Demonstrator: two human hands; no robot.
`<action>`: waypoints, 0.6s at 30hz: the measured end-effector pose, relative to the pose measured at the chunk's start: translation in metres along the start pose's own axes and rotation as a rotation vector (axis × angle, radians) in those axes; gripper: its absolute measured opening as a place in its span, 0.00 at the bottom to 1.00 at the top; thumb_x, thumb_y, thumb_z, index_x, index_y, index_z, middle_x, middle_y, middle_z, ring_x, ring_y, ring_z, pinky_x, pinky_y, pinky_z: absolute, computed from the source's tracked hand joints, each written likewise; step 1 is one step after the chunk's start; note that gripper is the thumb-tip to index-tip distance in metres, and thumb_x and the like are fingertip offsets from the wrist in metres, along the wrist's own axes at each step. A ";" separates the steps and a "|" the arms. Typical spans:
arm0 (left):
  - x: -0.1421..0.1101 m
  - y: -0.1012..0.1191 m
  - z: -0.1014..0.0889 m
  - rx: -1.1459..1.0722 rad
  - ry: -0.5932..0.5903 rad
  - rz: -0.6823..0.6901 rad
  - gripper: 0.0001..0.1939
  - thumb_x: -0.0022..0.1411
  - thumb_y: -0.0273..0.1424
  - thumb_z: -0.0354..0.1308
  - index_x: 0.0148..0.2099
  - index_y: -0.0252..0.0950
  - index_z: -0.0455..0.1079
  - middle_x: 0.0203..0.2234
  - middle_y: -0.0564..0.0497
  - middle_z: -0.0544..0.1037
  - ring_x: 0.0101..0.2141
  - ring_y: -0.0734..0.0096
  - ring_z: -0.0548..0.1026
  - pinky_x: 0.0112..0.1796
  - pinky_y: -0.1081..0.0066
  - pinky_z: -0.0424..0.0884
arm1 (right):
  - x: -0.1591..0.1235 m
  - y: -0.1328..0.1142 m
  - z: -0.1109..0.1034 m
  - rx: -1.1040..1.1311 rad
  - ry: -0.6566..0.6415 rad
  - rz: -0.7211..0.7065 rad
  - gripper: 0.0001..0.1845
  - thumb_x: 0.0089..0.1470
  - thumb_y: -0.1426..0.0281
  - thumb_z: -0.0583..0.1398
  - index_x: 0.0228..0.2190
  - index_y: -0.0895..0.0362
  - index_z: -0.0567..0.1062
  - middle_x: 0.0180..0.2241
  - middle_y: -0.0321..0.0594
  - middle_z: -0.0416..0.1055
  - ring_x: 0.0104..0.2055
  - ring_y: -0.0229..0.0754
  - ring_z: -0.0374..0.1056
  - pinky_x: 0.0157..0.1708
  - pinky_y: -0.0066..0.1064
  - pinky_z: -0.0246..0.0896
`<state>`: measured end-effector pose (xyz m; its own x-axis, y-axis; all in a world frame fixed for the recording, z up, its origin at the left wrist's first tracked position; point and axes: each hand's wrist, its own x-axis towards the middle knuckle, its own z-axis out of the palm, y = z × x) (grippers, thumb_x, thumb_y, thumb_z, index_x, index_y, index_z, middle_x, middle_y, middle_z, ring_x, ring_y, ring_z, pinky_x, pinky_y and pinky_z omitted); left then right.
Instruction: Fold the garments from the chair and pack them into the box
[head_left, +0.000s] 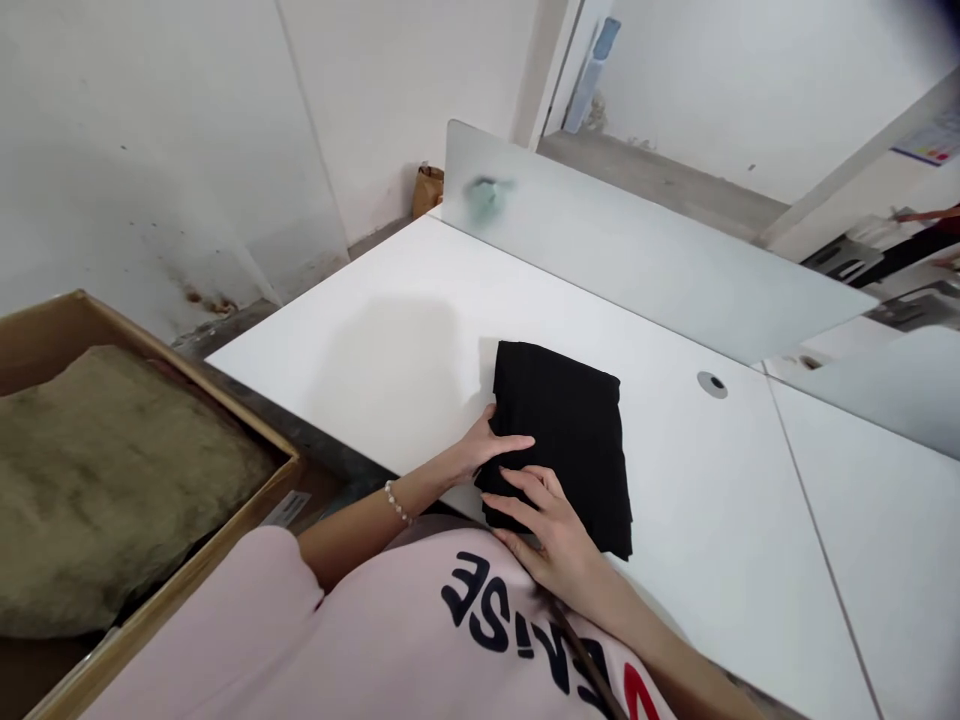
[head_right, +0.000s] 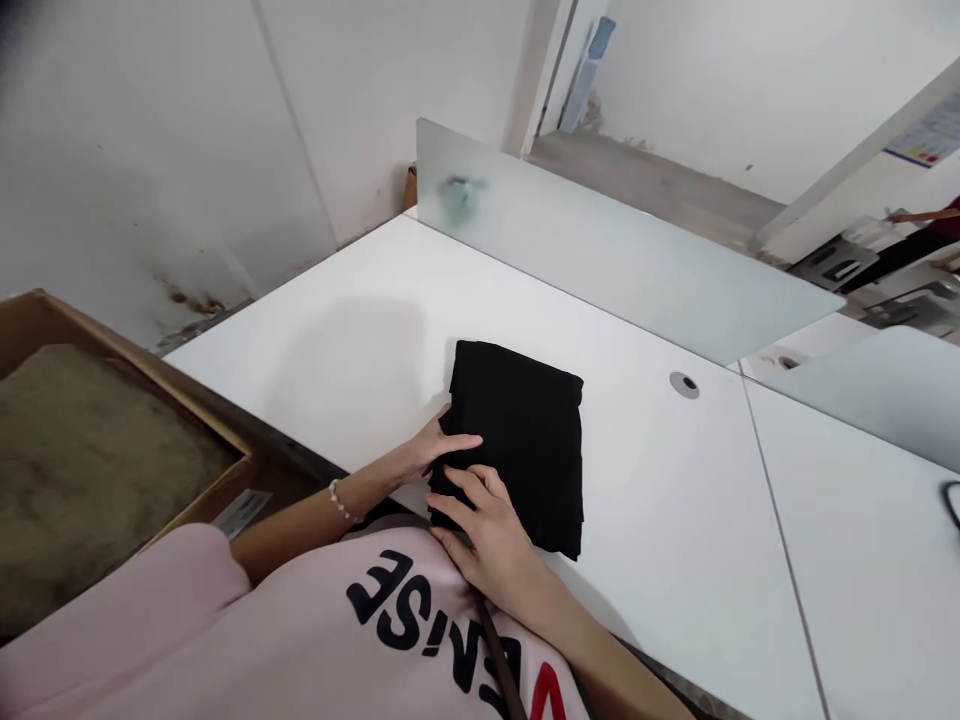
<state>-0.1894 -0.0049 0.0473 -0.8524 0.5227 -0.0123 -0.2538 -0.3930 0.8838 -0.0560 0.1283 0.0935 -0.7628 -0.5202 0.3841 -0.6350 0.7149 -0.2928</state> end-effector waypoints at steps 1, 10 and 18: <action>0.001 0.000 0.001 0.003 -0.007 0.010 0.42 0.42 0.28 0.75 0.60 0.38 0.66 0.56 0.39 0.73 0.59 0.49 0.68 0.62 0.51 0.62 | -0.001 -0.002 0.001 0.026 0.008 -0.003 0.15 0.62 0.71 0.60 0.49 0.49 0.78 0.55 0.46 0.69 0.56 0.52 0.62 0.51 0.49 0.70; -0.018 0.045 -0.005 -0.110 0.021 0.172 0.41 0.46 0.27 0.72 0.63 0.38 0.66 0.58 0.41 0.72 0.59 0.48 0.69 0.62 0.49 0.62 | -0.017 -0.010 -0.013 0.225 0.079 0.004 0.19 0.62 0.77 0.56 0.48 0.45 0.78 0.52 0.41 0.71 0.53 0.48 0.68 0.47 0.41 0.72; -0.145 0.135 -0.073 -0.051 0.642 0.462 0.30 0.51 0.27 0.67 0.57 0.35 0.69 0.49 0.49 0.78 0.53 0.46 0.74 0.53 0.49 0.73 | -0.022 0.011 -0.011 0.234 0.118 0.132 0.14 0.63 0.70 0.57 0.45 0.42 0.78 0.57 0.39 0.67 0.56 0.52 0.68 0.49 0.47 0.72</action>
<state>-0.1334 -0.1889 0.1339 -0.9697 -0.2343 0.0696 0.1828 -0.5064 0.8427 -0.0451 0.1529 0.0920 -0.8300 -0.3618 0.4244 -0.5523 0.6388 -0.5357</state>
